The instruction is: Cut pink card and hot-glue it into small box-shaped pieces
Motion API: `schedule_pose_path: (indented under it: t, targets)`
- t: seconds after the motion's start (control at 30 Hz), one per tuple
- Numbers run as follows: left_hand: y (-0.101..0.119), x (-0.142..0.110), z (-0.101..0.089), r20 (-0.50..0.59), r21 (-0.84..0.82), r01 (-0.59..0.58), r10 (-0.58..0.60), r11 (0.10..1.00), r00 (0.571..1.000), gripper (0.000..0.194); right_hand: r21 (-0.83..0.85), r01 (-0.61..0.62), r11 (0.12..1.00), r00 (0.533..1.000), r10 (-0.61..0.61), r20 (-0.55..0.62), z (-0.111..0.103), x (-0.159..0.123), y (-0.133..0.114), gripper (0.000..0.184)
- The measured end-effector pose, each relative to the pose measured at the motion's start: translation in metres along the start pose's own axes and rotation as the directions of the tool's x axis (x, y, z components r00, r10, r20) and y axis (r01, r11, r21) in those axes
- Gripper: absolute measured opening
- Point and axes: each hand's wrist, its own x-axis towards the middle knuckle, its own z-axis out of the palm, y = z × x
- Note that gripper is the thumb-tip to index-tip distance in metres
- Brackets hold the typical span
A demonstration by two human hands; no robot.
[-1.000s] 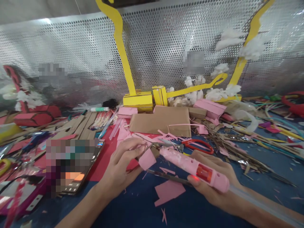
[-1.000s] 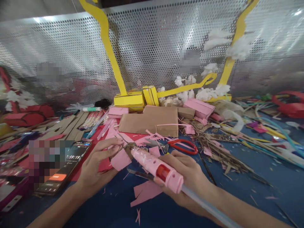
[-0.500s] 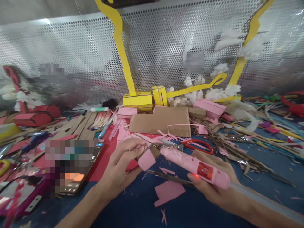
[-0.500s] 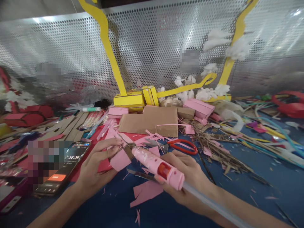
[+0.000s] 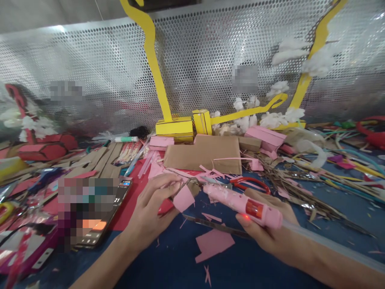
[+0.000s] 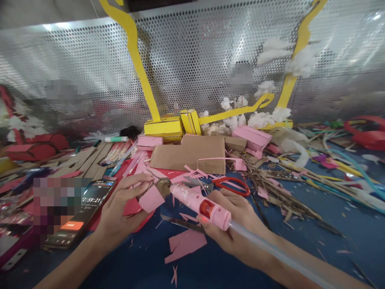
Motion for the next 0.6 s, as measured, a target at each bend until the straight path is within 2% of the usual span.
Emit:
schedule_pose_path:
  t: [0.3,0.43,0.6]
  targets:
    - [-0.001,0.000,-0.002,0.061,0.005,0.067,-0.067,0.998,0.996,0.057,0.089,-0.136,0.987,0.988,0.129,0.085,-0.001,-0.002,0.007,0.020]
    - [-0.001,0.002,-0.008,0.110,0.019,0.169,-0.170,0.985,0.979,0.052,0.117,-0.167,0.979,0.979,0.150,0.140,0.000,-0.004,0.016,0.026]
    - [-0.004,0.002,-0.011,0.211,-0.002,0.265,-0.259,0.964,0.943,0.052,0.301,-0.201,0.932,0.968,0.142,0.207,-0.004,0.002,0.022,0.044]
